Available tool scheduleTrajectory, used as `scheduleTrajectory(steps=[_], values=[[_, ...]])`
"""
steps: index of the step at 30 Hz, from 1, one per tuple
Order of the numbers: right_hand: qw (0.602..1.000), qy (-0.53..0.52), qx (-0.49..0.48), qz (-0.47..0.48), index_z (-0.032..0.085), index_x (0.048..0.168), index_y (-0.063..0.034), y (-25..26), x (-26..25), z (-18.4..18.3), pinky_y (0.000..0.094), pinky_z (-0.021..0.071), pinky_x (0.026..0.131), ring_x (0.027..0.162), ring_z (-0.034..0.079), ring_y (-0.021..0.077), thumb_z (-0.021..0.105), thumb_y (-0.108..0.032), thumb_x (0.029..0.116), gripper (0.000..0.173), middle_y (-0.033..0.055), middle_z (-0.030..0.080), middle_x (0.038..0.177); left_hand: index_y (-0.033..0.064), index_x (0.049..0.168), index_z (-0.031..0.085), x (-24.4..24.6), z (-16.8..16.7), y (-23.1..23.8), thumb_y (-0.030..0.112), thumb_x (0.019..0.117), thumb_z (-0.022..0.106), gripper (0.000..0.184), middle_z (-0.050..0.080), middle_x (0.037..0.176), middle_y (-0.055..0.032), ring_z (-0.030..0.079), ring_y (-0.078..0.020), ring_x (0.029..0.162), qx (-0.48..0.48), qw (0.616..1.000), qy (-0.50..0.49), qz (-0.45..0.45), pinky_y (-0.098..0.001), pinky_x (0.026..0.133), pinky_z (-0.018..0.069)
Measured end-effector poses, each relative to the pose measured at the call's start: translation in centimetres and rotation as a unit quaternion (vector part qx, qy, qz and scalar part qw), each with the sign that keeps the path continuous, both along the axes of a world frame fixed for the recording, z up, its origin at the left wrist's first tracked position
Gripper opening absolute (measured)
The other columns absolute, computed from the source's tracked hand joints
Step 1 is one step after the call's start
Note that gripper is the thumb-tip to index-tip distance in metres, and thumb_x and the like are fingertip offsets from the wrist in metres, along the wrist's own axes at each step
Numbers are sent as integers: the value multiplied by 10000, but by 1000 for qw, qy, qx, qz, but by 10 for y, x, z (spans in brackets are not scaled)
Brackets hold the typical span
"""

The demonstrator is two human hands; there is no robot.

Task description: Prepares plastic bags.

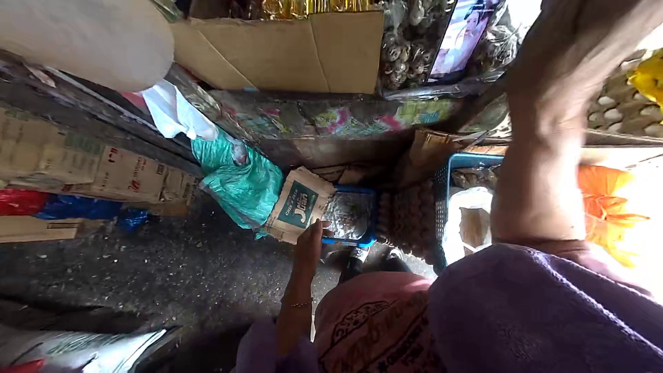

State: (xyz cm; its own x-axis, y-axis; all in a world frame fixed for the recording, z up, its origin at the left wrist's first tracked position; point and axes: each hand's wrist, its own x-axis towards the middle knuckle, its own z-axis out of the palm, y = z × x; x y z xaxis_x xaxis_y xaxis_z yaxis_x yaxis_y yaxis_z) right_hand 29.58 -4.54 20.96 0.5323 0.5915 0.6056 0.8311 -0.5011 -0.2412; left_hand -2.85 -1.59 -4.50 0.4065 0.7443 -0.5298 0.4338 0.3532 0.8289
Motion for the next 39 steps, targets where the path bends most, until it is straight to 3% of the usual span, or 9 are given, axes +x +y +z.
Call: scheduleTrajectory(steps=[5,9,11,13,17,23,26,31,39], values=[[925,184,-331,18,620,1179,97,26,22,-153,798,453,818,1062,610,612,566,-130,995,297,383,639,1123,14,1244,648,9,7,9,329,1135,272,502,712,959,-44,590,-75,678,16,999,-38,2,-249,616,478],[973,112,-204,13,580,1272,47,16,4,-30,710,492,835,1003,670,543,358,-275,1101,426,331,679,1046,6,1259,637,7,0,6,345,1136,254,526,708,967,-47,564,-61,647,0,1000,-20,-2,-242,598,464],[998,3,32,54,654,954,17,0,-1,16,469,489,688,726,637,271,421,-233,1069,361,143,644,770,18,1262,640,13,1,3,356,1136,243,536,713,968,-39,566,-53,633,-10,1000,-22,-5,-229,574,459],[995,-16,75,62,640,955,32,1,0,-1,375,504,656,686,623,191,450,-179,1066,304,99,633,753,26,1254,645,21,8,2,366,1137,231,548,706,956,-31,554,-52,627,-18,999,-25,-9,-223,563,441],[940,217,-260,32,605,1219,110,21,17,-149,786,446,866,1081,612,593,526,-172,1024,352,378,640,1139,14,1259,641,25,12,1,367,1133,241,548,711,979,-44,580,-57,665,-20,998,-46,-43,-226,586,459],[998,50,-18,35,641,1181,24,-2,2,2,561,534,732,803,695,374,384,-303,1104,424,200,696,876,15,1239,644,31,6,4,376,1135,238,553,700,930,-27,546,-42,608,-47,997,-44,-30,-211,550,439],[997,67,-38,10,634,1193,51,4,10,-45,553,547,717,797,693,367,445,-238,1083,362,211,692,889,22,1255,631,39,13,5,358,1136,231,535,707,976,-27,552,-43,629,-55,996,-54,-46,-212,567,443],[882,293,-367,44,618,1259,30,19,18,-169,741,485,867,1112,637,545,479,-266,1069,378,335,663,1163,10,1276,630,54,21,6,324,1125,310,473,703,1026,-39,600,-58,759,-35,988,-71,-130,-251,671,487],[589,772,-34,236,595,1095,-65,-17,-38,-175,170,345,402,438,401,15,427,-216,1084,226,-45,511,623,45,1366,609,94,52,4,285,1053,527,402,699,1233,-65,635,-78,920,14,965,-138,-221,-274,785,511]])
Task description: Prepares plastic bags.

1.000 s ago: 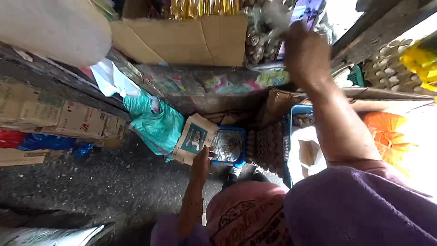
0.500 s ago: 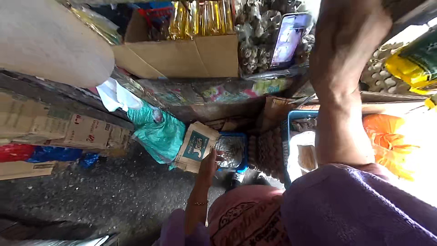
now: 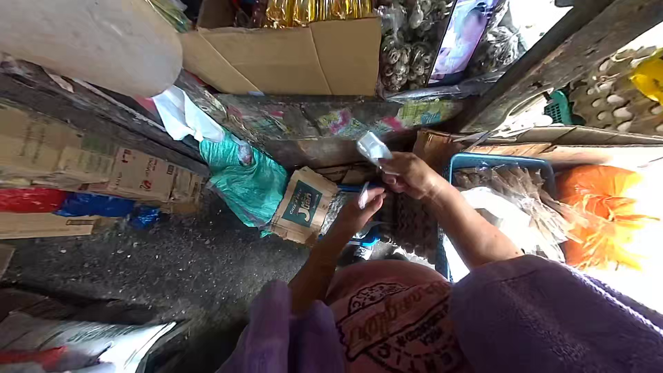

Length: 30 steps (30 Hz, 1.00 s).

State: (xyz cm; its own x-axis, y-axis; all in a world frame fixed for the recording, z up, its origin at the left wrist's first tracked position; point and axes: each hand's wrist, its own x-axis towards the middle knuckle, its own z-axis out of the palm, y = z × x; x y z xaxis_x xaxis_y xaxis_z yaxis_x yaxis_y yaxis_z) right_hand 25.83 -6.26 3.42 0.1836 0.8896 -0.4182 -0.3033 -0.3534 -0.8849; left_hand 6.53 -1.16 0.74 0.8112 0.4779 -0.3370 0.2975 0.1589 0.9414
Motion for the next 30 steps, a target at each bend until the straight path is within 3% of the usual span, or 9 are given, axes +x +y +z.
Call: scheduleTrajectory(steps=[2,5,7,12,17,20,23,26,30], values=[[998,62,9,13,598,1031,-96,-13,-20,1,150,347,394,430,398,-2,412,-205,1084,222,-55,513,615,43,1264,595,7,5,-2,278,1052,535,323,644,987,-9,562,-34,755,-27,998,-31,52,-229,698,495],[996,76,24,39,614,986,-99,-25,-41,4,153,360,414,444,419,-1,403,-150,1061,230,-50,526,611,81,1303,589,6,6,1,354,1019,586,394,695,1099,-29,667,-90,888,-42,990,-96,100,-301,792,583],[998,27,37,40,628,950,-81,-32,-51,5,157,363,432,463,433,1,408,-98,1045,240,-43,547,615,109,1336,635,2,13,3,279,1003,653,375,694,1207,-33,667,-101,1004,-19,985,-115,127,-307,873,567],[994,-64,70,48,647,981,-48,-40,-62,9,172,386,473,505,465,18,485,-124,1057,194,-29,536,617,101,1116,718,6,12,8,236,1017,647,182,740,992,7,699,-72,894,58,962,-194,183,-276,834,591],[993,76,80,48,626,907,-91,-47,-64,23,149,383,449,465,455,-1,448,-139,1050,234,-45,538,591,41,1098,696,2,27,18,105,1030,576,152,734,963,-13,701,-90,883,99,952,-279,84,-278,831,597],[974,198,78,81,656,934,-128,-53,-62,25,167,447,482,502,525,19,470,-233,1039,239,-28,603,639,24,1075,674,-1,34,20,94,1022,570,136,726,933,-15,695,-85,858,132,941,-308,47,-273,801,598],[921,315,133,187,686,1143,-115,-59,-54,14,240,592,631,715,698,107,539,-468,1025,401,56,735,908,41,1086,659,-9,49,15,108,1035,557,133,708,950,-19,677,-75,829,148,946,-287,7,-244,750,589],[859,370,221,277,635,1317,-89,-61,-53,1,308,611,695,818,722,170,582,-594,950,627,90,737,1030,48,1049,669,-10,55,9,199,1038,587,172,687,897,-10,614,-37,661,134,938,-320,-26,-193,571,542],[833,399,275,268,659,1261,-101,-66,-63,5,262,595,682,809,705,109,642,-522,949,525,32,724,1001,68,1004,655,-6,62,5,302,1039,597,244,672,902,19,638,-14,810,116,906,-397,-86,-190,742,553]])
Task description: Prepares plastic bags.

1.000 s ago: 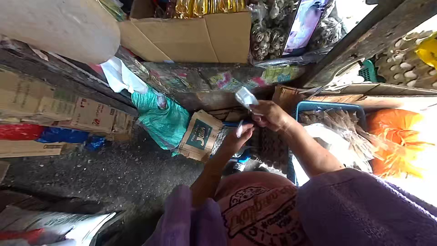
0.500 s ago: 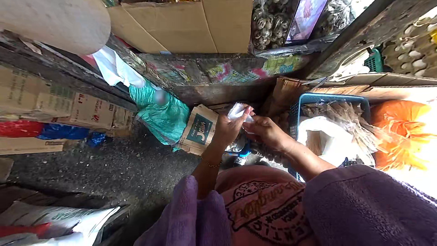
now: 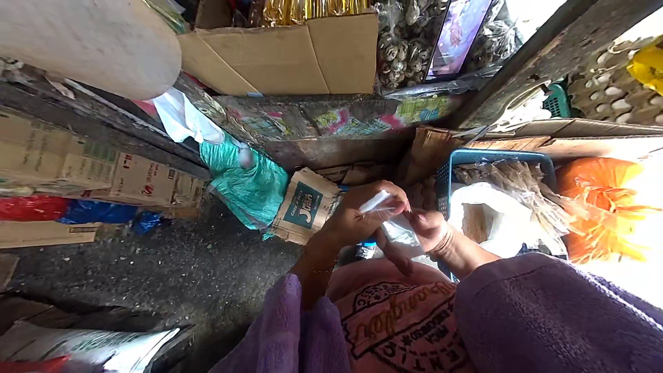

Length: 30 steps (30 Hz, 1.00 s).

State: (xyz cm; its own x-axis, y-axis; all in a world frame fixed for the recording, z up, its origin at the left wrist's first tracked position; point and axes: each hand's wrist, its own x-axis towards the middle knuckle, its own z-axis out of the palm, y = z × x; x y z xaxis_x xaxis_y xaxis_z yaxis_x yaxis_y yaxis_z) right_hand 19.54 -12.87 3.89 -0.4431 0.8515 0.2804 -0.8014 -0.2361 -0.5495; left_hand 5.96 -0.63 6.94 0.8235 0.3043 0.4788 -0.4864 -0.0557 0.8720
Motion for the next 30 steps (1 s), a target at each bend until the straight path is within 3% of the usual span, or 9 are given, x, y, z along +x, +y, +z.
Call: scheduleTrajectory(steps=[3,6,8,11,13,15,20,25,30], values=[[999,3,-14,-28,701,1217,-200,-6,-4,5,222,581,735,867,692,48,656,-341,974,285,-43,724,1021,78,999,649,4,1,3,280,1044,585,217,677,906,15,655,-45,895,13,999,-44,-17,-231,817,557],[1000,-14,-14,-20,683,1156,-215,-10,-7,9,195,554,696,821,664,24,651,-269,983,184,-65,697,975,77,985,641,5,1,5,287,1046,581,227,676,892,8,657,-52,891,15,998,-53,-43,-239,815,555],[1000,-9,-9,-7,653,1176,-197,-13,-10,8,178,533,649,767,642,14,659,-315,982,227,-64,680,954,70,973,655,2,3,5,301,1043,587,251,678,881,11,650,-38,875,13,997,-36,-66,-228,809,546],[999,22,-33,17,605,1274,-141,-15,-13,5,171,534,626,753,643,30,709,-476,917,500,-32,669,958,82,982,651,-2,6,3,316,1044,587,250,658,846,45,596,41,729,4,996,-7,-87,-134,655,514],[998,40,-32,26,589,1307,-112,-16,-14,2,163,524,664,797,630,31,706,-508,909,574,-19,660,1006,74,1003,652,-3,6,2,306,1052,574,250,664,860,42,606,43,763,4,995,-13,-102,-139,688,521],[999,40,-16,11,632,1277,-155,-19,-14,-2,168,519,713,863,630,19,673,-449,950,442,-26,676,1103,75,1010,660,-3,7,0,308,1050,573,252,667,878,49,613,35,863,8,994,-13,-108,-161,787,516],[999,-27,-6,-38,709,1172,-265,-22,-11,11,172,529,778,878,645,-30,654,-283,989,192,-129,708,1005,75,987,656,-1,10,1,306,1055,560,258,662,877,60,607,45,895,9,993,-16,-118,-160,815,507],[997,-56,3,-56,678,1286,-272,-22,0,18,193,542,883,1034,655,-10,607,-326,1024,277,-113,708,1162,58,990,661,-1,8,7,286,1051,575,250,667,873,45,614,38,876,31,993,-9,-113,-164,803,517],[993,-107,-39,-45,659,1266,-191,-23,-10,29,138,482,657,755,579,-45,614,-492,998,405,-116,661,930,51,990,657,0,7,9,292,1055,566,265,658,859,40,609,29,852,5,990,-5,-137,-170,786,514]])
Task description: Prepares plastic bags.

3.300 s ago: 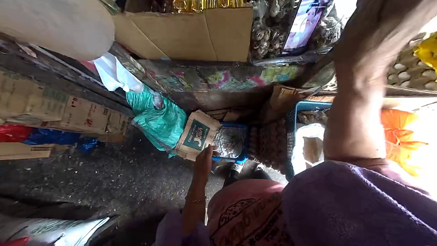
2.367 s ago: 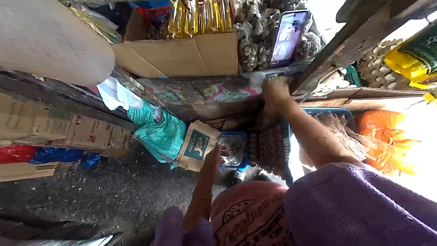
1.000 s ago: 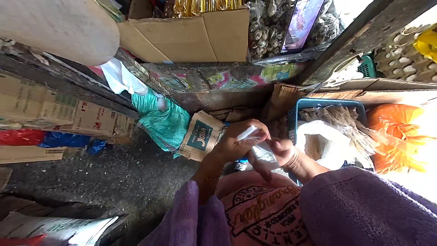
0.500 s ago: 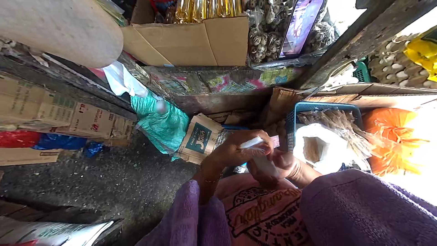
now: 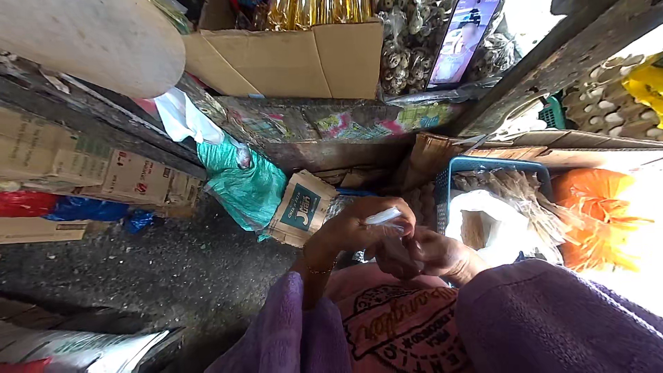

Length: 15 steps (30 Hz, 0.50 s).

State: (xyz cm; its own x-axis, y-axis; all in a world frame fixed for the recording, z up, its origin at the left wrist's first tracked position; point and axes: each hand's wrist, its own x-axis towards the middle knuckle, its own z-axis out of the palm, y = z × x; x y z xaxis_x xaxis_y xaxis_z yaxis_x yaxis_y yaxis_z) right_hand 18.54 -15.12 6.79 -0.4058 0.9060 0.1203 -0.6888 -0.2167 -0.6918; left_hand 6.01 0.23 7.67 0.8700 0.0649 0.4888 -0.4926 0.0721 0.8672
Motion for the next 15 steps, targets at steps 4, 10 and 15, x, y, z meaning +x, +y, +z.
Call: scheduleTrajectory(steps=[4,10,15], values=[[997,-70,-37,-12,641,1117,-203,2,-3,15,96,373,556,621,455,-92,556,-466,1037,289,-171,553,767,147,943,677,1,-9,-3,381,1020,602,257,658,840,112,607,56,843,-64,997,10,29,-145,768,502],[990,-116,-67,-37,604,1057,-213,3,-2,11,94,351,518,575,428,-93,564,-447,1040,238,-176,515,713,200,913,673,8,-32,-2,466,982,631,278,667,828,99,634,6,819,-158,987,32,-4,-179,736,520],[943,-311,-94,-69,613,1028,-159,6,7,15,107,425,579,628,484,-93,500,-242,1051,142,-173,542,748,194,970,693,10,-43,0,527,942,665,335,709,952,72,665,-40,928,-144,985,91,25,-242,832,557]])
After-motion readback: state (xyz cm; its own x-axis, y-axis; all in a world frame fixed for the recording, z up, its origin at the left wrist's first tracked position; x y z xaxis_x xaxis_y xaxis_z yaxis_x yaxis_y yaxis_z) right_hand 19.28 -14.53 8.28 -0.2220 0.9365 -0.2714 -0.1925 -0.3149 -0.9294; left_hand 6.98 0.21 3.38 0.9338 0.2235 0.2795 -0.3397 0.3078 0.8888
